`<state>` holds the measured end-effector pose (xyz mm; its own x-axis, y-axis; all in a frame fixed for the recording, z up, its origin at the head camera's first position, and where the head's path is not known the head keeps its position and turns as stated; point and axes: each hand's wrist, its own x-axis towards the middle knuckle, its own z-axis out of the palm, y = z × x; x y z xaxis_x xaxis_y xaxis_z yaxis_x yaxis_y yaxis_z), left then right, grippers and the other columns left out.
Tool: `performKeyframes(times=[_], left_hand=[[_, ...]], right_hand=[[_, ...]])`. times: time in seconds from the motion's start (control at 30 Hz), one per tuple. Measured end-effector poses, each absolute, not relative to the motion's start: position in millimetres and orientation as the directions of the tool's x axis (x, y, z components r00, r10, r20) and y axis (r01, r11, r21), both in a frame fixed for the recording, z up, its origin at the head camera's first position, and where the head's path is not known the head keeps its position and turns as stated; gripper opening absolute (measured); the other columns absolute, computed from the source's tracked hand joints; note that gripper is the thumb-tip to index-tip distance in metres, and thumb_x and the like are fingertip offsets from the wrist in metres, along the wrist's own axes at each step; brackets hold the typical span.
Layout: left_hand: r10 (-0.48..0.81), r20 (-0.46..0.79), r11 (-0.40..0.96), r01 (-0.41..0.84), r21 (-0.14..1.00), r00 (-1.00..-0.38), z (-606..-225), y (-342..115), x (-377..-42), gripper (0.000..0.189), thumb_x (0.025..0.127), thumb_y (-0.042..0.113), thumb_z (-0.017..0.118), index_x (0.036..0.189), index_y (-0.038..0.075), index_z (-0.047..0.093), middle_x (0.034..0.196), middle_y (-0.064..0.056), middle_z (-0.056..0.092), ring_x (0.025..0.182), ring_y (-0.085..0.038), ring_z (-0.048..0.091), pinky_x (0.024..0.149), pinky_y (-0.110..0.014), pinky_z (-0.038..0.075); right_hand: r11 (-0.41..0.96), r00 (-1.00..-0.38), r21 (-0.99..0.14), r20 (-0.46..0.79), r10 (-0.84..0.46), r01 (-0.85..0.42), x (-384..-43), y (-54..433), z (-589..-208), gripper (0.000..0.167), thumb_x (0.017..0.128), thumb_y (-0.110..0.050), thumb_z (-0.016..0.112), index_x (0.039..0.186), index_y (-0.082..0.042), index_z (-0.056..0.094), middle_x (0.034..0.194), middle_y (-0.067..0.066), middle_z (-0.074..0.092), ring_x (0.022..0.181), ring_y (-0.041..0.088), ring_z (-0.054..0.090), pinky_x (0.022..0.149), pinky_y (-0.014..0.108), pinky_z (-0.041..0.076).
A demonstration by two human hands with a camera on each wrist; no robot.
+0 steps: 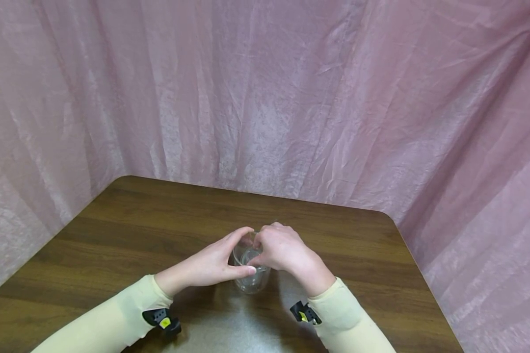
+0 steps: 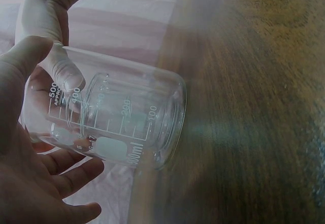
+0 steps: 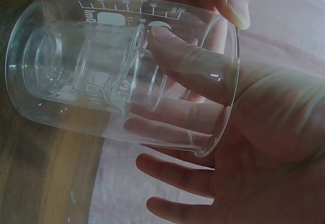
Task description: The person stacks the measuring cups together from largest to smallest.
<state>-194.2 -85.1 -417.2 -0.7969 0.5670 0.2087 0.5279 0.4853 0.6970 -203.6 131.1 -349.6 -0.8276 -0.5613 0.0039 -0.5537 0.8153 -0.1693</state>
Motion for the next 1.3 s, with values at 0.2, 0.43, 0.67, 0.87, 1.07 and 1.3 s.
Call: performKeyframes(times=[0.2,0.43,0.67,0.87,1.07,1.3], left_hand=[[0.567,0.202,0.489,0.523,0.698,-0.799,-417.0,-85.0,-193.8,0.090,0.097,0.058,0.080,0.164,0.013,0.040,0.143,-0.002,0.065,0.132,-0.023,0.063,0.106,-0.050,0.053],[0.567,0.196,0.487,0.518,0.703,-0.800,-417.8,-85.2,-193.2,0.092,0.097,0.059,0.080,0.165,0.012,0.039,0.145,-0.002,0.065,0.134,-0.024,0.062,0.107,-0.051,0.052],[0.566,0.201,0.492,0.523,0.696,-0.800,-418.3,-84.9,-193.7,0.090,0.097,0.059,0.080,0.165,0.014,0.040,0.145,-0.001,0.065,0.135,-0.024,0.061,0.107,-0.051,0.052],[0.564,0.209,0.493,0.530,0.690,-0.798,-419.1,-84.9,-194.1,0.090,0.096,0.060,0.080,0.164,0.015,0.041,0.144,-0.001,0.065,0.135,-0.025,0.061,0.108,-0.053,0.051],[0.567,0.208,0.497,0.532,0.686,-0.797,-420.3,-84.8,-195.5,0.089,0.097,0.060,0.080,0.164,0.016,0.040,0.144,0.000,0.064,0.135,-0.024,0.061,0.108,-0.052,0.051],[0.568,0.225,0.488,0.544,0.683,-0.792,-418.8,-84.4,-195.6,0.089,0.097,0.059,0.080,0.162,0.012,0.042,0.143,-0.002,0.065,0.133,-0.024,0.063,0.107,-0.052,0.052]], right_hand=[[0.818,-0.831,-0.174,-0.002,-0.557,-0.548,-203.5,131.0,-350.2,0.030,0.078,-0.040,0.099,0.098,-0.021,0.086,0.106,-0.007,0.078,0.112,0.027,0.068,0.090,0.046,0.057],[0.820,-0.833,-0.181,-0.009,-0.554,-0.543,-203.4,131.3,-350.8,0.029,0.078,-0.039,0.099,0.098,-0.021,0.086,0.106,-0.008,0.077,0.112,0.026,0.068,0.090,0.046,0.056],[0.817,-0.830,-0.182,-0.009,-0.557,-0.547,-203.1,131.8,-350.8,0.031,0.078,-0.039,0.099,0.099,-0.020,0.086,0.107,-0.007,0.077,0.114,0.027,0.068,0.091,0.047,0.056],[0.823,-0.836,-0.188,-0.017,-0.548,-0.536,-202.7,131.6,-350.5,0.032,0.080,-0.039,0.098,0.102,-0.020,0.086,0.111,-0.006,0.078,0.116,0.027,0.067,0.094,0.047,0.056],[0.821,-0.833,-0.186,-0.017,-0.552,-0.540,-202.2,132.3,-350.0,0.031,0.081,-0.039,0.097,0.103,-0.020,0.086,0.111,-0.006,0.077,0.117,0.026,0.068,0.095,0.048,0.056],[0.812,-0.830,-0.207,0.002,-0.557,-0.546,-200.9,134.0,-349.1,0.030,0.083,-0.042,0.096,0.102,-0.021,0.086,0.112,-0.007,0.078,0.120,0.026,0.067,0.099,0.049,0.055]])
